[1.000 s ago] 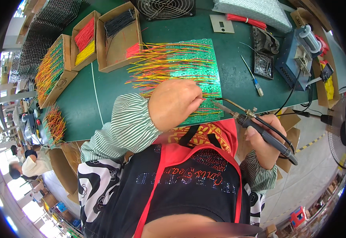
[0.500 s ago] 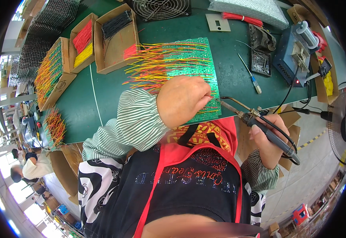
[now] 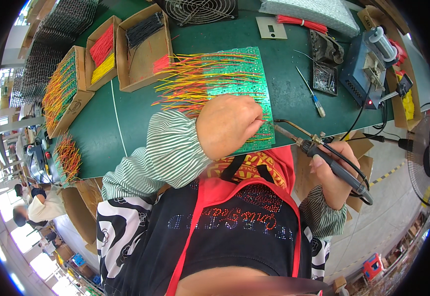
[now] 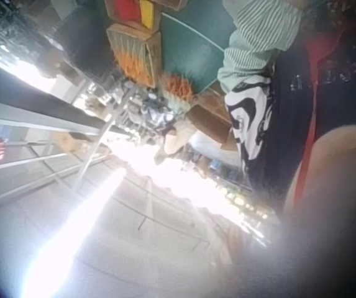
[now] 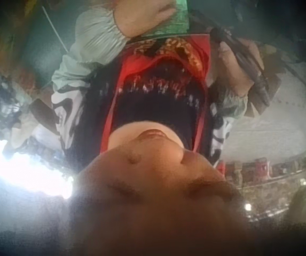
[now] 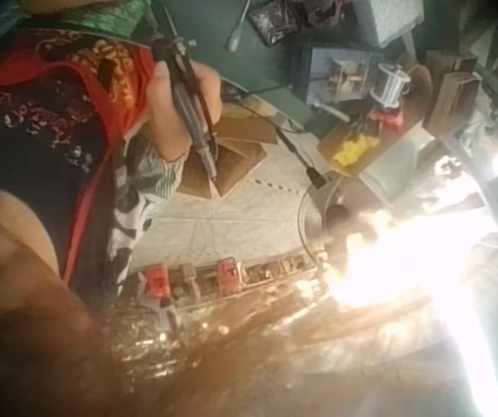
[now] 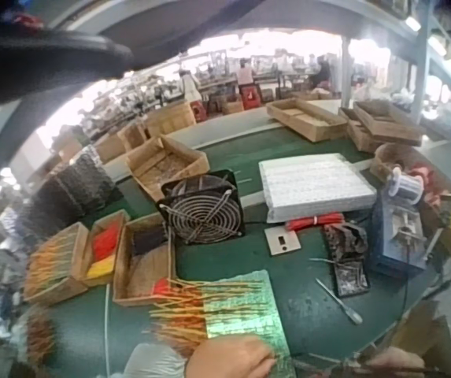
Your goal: The person solders multiple wires onto a green circuit board at a workstation using a soldering iron and pliers.
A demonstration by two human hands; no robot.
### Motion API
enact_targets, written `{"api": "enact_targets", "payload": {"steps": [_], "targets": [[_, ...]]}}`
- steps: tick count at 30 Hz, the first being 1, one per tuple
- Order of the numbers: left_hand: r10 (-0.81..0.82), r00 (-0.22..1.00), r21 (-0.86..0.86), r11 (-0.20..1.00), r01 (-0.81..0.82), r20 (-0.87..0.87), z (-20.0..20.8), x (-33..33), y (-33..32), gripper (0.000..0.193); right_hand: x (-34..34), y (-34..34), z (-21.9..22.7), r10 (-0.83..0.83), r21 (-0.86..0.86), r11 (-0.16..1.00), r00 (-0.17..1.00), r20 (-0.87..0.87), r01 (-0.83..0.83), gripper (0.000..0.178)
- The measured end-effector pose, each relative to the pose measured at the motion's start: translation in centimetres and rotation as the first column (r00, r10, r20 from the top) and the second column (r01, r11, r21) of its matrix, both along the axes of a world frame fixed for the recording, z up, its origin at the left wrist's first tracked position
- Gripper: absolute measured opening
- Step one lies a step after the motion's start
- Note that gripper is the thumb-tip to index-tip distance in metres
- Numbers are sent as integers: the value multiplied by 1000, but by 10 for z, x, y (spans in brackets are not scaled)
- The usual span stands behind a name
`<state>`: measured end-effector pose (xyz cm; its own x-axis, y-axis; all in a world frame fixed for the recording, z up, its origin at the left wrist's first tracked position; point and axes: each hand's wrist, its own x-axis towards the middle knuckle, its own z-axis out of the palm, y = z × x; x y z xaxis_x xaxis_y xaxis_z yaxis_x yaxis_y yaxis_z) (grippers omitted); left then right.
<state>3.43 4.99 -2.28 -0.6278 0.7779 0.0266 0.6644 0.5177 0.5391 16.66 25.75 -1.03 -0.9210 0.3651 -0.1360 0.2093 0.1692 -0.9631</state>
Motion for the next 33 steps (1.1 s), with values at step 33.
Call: {"api": "enact_targets", "payload": {"steps": [33], "targets": [[95,973,36,994,-105,212,5,33,-73,12,2,-43,5,351,213,922,930,-110,-323,20]]}}
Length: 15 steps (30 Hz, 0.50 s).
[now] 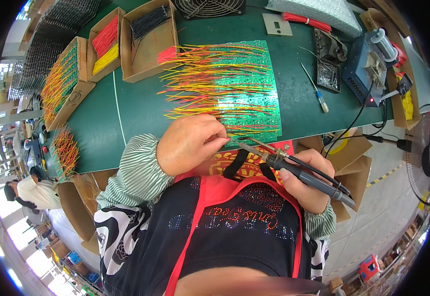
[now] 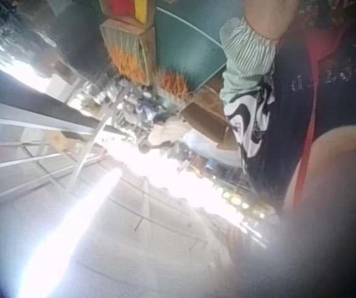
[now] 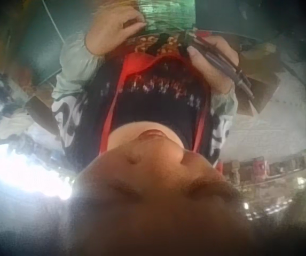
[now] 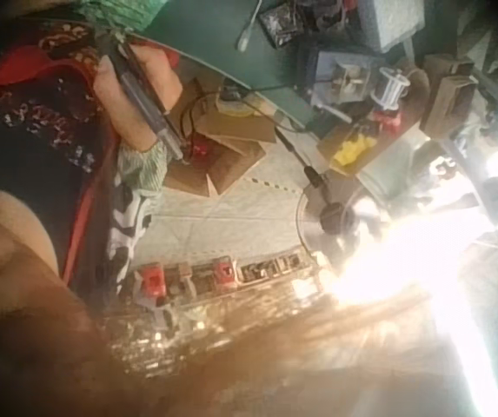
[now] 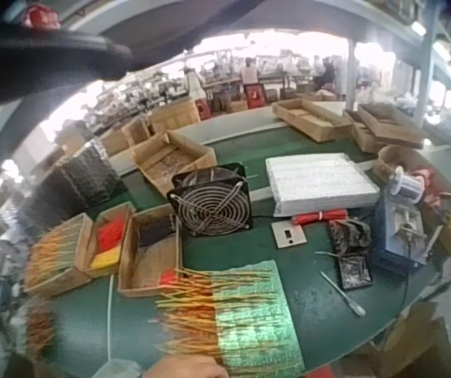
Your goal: The person solders multiple wires onto a green circuit board at a workstation using a soldering iron and pliers.
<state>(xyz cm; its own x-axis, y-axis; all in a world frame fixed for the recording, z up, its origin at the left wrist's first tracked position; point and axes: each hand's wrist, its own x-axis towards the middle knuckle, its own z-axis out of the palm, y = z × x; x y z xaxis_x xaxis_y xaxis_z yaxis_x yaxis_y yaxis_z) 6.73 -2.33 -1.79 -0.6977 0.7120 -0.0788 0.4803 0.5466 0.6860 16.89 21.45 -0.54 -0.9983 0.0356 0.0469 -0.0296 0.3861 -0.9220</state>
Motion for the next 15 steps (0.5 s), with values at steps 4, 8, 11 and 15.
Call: {"api": "enact_targets", "payload": {"steps": [4,8,11,15], "targets": [[-9,1000,-18,1000,9,6,2,0,-1,12,-2,-3,0,6,-44,999,1000,20,-6,19],[-22,1000,-22,1000,22,14,2,-1,1,11,-4,-2,0,29,9,1000,1000,-8,-29,18],[-48,999,-28,998,48,0,3,-3,2,11,-5,-1,1,29,17,999,999,-18,-29,19],[-42,999,-41,998,42,2,4,-3,1,11,0,2,3,-18,6,1000,1000,5,18,20]]}}
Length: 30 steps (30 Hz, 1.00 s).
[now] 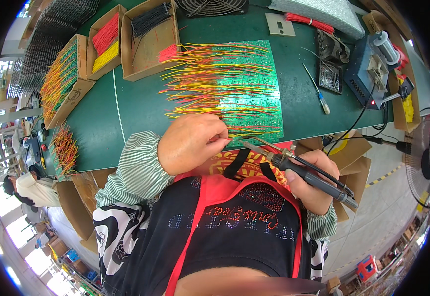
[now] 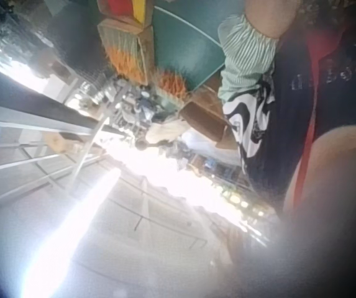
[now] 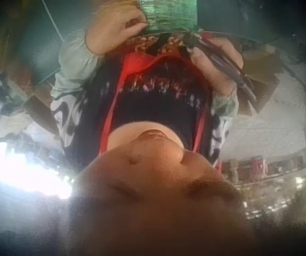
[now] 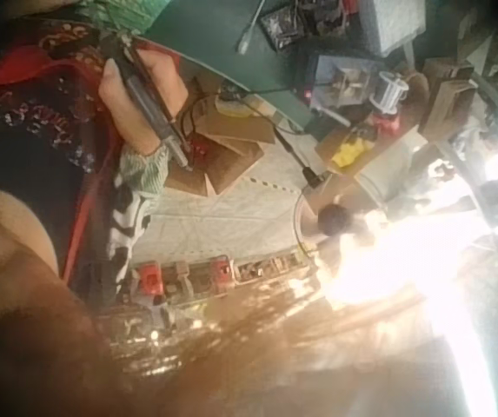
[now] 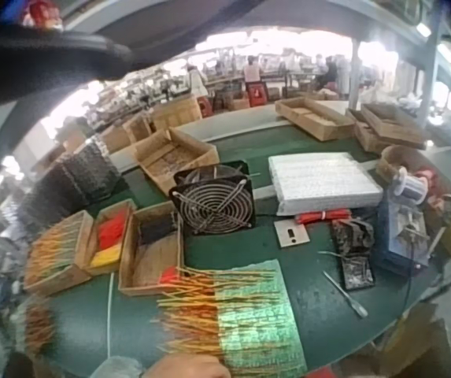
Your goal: The person solders multiple wires onto a green circuit board at a workstation using a soldering iron and pliers.
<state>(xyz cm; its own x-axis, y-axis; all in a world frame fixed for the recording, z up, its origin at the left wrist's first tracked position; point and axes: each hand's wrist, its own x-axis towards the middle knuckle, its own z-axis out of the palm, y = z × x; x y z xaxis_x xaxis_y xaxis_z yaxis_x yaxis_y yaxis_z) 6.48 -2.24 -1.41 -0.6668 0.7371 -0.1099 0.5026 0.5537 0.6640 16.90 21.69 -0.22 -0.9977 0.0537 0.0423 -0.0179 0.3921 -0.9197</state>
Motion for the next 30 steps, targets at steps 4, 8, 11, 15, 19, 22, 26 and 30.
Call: {"api": "enact_targets", "payload": {"steps": [4,8,11,15,19,22,26,30], "targets": [[16,1000,-2,1000,-16,-1,1,1,1,10,7,5,-2,-45,-32,998,999,22,45,20],[-13,990,-16,1000,11,-141,9,3,-1,9,12,7,0,-63,-30,997,997,47,65,21],[45,970,-18,999,-51,-240,23,4,2,9,15,8,2,-73,-26,997,996,46,74,20],[-23,979,17,999,27,-205,8,9,16,9,14,8,4,-107,-73,991,992,61,112,18],[-18,988,30,999,23,-156,-1,7,20,9,16,9,2,-128,-98,986,988,91,137,19],[-7,987,35,999,13,-163,-2,6,22,8,15,10,-1,-121,-65,990,991,50,124,18],[-27,987,0,1000,28,-159,1,5,23,9,12,9,-2,-114,-110,986,988,102,125,18],[-37,989,-18,999,35,-145,0,3,24,10,11,10,-3,-95,-70,993,994,62,99,18]]}}
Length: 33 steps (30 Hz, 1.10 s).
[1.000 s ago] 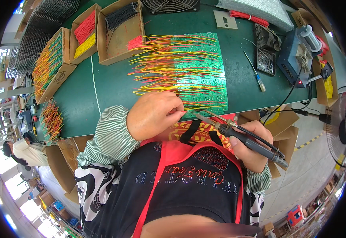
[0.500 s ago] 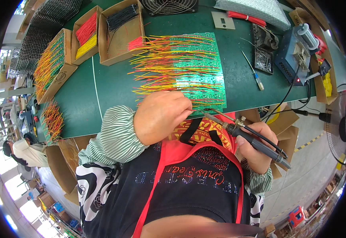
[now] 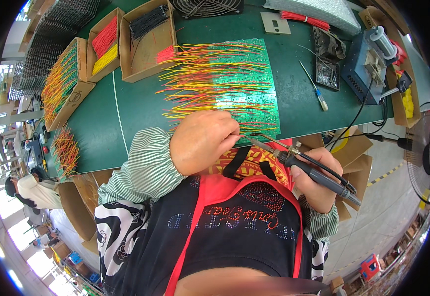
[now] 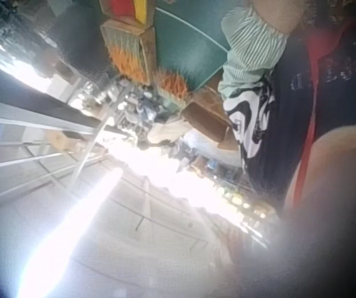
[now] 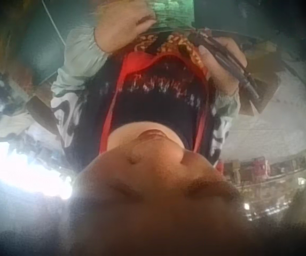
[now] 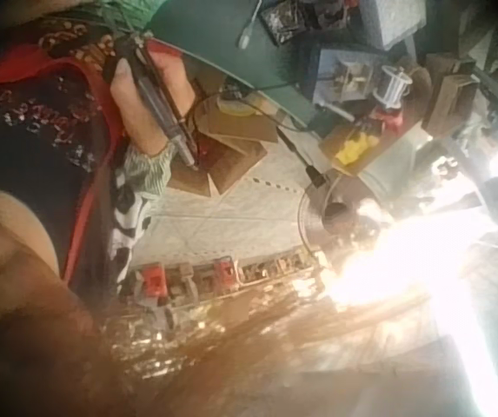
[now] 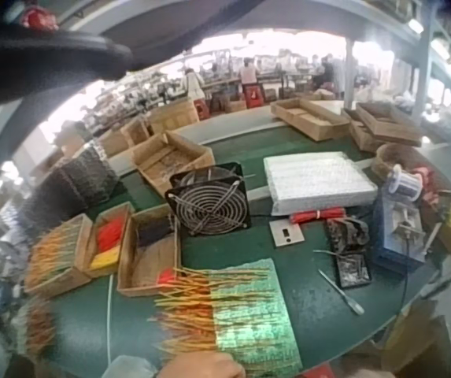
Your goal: The person solders multiple wires onto a green circuit board at a workstation using a soldering iron and pliers.
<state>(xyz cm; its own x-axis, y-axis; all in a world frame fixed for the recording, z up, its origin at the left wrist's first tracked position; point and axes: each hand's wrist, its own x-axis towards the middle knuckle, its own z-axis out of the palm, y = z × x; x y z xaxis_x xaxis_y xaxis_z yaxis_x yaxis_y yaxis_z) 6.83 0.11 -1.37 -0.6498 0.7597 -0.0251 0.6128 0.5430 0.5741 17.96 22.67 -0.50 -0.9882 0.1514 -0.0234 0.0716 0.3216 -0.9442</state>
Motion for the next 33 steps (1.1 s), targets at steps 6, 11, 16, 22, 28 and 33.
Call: {"api": "enact_targets", "payload": {"steps": [6,11,16,22,28,33], "targets": [[1,1000,-28,1000,-1,15,2,0,1,9,4,3,3,-59,-3,998,998,-2,59,18],[-1,996,-26,1000,-1,-88,10,3,1,8,11,8,0,-75,-68,995,995,71,79,18],[-15,987,-5,1000,15,-160,17,4,11,8,19,12,-2,-151,-94,982,982,110,162,19],[-18,999,29,999,19,-40,-1,3,21,8,18,14,0,-153,-129,977,979,131,170,19],[-32,999,9,999,32,-31,-2,2,23,9,16,13,-3,-156,-131,976,979,134,174,19],[-16,999,25,1000,16,-34,-4,3,24,9,15,17,-6,-104,-77,991,991,88,111,19]]}}
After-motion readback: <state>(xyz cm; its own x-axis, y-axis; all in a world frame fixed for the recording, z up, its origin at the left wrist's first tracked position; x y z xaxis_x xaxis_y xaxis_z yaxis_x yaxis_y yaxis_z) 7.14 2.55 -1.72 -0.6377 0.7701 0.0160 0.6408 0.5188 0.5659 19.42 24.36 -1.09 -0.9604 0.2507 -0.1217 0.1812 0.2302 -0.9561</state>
